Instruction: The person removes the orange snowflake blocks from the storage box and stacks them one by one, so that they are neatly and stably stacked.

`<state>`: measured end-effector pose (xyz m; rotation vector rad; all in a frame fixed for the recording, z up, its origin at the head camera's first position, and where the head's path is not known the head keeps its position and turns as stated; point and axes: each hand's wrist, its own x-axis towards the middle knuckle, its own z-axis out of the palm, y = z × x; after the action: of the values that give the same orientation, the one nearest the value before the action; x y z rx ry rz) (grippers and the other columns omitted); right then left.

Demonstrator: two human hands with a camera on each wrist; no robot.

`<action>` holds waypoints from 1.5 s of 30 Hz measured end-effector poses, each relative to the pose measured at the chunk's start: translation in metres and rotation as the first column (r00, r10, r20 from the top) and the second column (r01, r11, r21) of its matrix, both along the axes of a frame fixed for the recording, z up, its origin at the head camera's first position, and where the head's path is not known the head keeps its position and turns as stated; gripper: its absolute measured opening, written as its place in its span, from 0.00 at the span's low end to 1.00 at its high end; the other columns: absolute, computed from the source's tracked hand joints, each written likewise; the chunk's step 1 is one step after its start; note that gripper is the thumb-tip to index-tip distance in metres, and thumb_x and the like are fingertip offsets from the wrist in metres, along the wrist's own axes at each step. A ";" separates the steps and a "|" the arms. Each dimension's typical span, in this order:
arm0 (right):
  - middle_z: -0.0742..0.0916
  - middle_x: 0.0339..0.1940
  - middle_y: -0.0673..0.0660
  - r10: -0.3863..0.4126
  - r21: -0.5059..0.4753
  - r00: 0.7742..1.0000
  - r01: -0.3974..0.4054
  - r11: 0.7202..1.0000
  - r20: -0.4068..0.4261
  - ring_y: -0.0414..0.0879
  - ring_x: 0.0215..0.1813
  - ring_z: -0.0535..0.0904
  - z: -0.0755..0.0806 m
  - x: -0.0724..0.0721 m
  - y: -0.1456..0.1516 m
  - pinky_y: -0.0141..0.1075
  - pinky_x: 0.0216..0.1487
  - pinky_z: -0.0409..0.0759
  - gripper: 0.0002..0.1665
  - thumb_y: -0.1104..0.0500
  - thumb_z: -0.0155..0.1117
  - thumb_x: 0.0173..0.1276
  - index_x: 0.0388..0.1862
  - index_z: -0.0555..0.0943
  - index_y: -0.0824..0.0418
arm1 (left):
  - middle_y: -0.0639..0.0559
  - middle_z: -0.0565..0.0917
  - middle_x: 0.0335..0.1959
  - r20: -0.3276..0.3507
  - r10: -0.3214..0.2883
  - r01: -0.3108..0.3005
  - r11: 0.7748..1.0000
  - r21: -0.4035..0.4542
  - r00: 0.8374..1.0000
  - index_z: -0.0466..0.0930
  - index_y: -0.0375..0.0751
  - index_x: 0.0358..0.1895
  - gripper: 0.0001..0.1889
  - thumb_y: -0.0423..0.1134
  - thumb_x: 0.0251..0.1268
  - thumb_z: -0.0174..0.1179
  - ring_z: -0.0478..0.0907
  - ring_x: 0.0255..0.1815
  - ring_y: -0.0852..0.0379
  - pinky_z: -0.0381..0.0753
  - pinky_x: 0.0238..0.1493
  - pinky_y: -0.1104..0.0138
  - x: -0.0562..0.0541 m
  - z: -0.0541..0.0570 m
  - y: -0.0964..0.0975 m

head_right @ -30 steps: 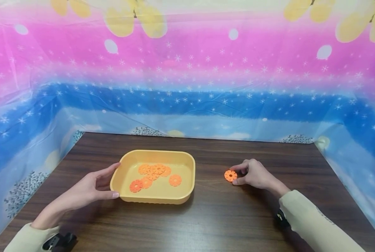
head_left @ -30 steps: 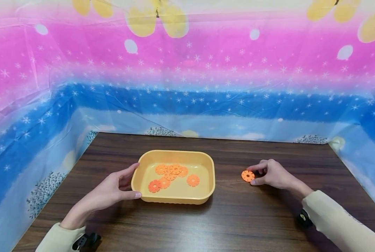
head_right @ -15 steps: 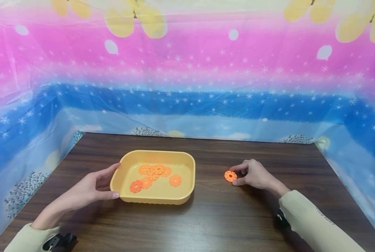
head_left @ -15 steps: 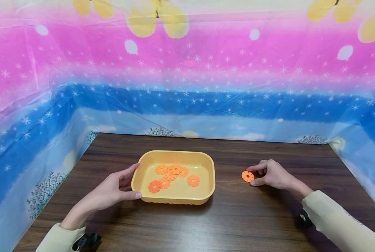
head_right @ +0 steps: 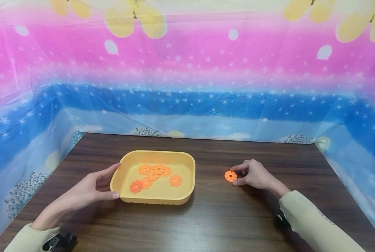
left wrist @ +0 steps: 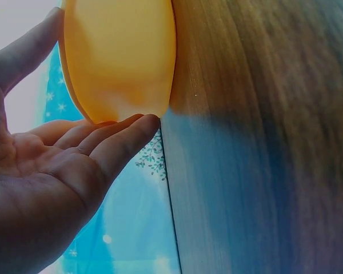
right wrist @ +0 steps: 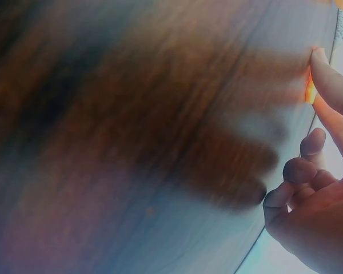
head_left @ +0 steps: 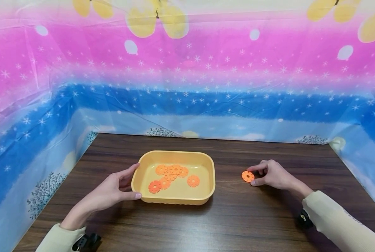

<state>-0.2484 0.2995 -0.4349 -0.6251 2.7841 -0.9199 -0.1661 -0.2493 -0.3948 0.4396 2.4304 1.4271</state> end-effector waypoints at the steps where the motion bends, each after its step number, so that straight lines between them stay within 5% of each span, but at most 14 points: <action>1: 0.78 0.31 0.52 0.000 0.000 1.000 0.000 1.000 -0.001 0.46 0.32 0.67 0.000 0.000 0.000 0.35 0.31 0.64 0.27 0.53 0.84 0.59 0.57 0.90 0.58 | 0.31 0.57 0.82 -0.002 -0.001 0.001 1.000 -0.002 1.000 0.47 0.32 0.84 0.53 0.39 0.65 0.75 0.64 0.78 0.35 0.80 0.65 0.55 0.000 0.000 0.000; 27: 0.80 0.34 0.52 0.004 0.005 1.000 -0.004 1.000 0.003 0.47 0.34 0.68 0.005 0.002 -0.001 0.35 0.32 0.66 0.28 0.52 0.83 0.60 0.59 0.89 0.56 | 0.31 0.58 0.81 -0.014 -0.006 0.005 1.000 -0.005 1.000 0.47 0.32 0.84 0.53 0.40 0.65 0.75 0.65 0.77 0.35 0.81 0.64 0.57 0.001 -0.001 -0.001; 35: 0.79 0.31 0.53 0.031 -0.028 0.999 -0.031 0.999 0.017 0.47 0.33 0.68 0.022 0.003 -0.016 0.35 0.30 0.66 0.24 0.53 0.82 0.62 0.57 0.90 0.56 | 0.31 0.58 0.81 -0.010 -0.002 0.002 1.000 -0.001 1.000 0.47 0.32 0.84 0.53 0.39 0.64 0.75 0.65 0.77 0.34 0.81 0.64 0.57 0.000 -0.001 0.000; 45: 0.80 0.33 0.51 0.107 -0.012 0.994 -0.108 0.994 -0.005 0.49 0.35 0.71 0.055 0.006 -0.072 0.36 0.33 0.69 0.19 0.53 0.82 0.61 0.52 0.90 0.49 | 0.31 0.59 0.81 -0.009 -0.002 0.002 1.000 0.016 1.000 0.47 0.32 0.84 0.54 0.39 0.63 0.76 0.64 0.78 0.35 0.81 0.64 0.58 -0.001 -0.002 -0.002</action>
<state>-0.2422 0.2274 -0.3796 -0.7715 2.7200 -0.9160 -0.1666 -0.2510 -0.3965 0.4526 2.4270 1.4476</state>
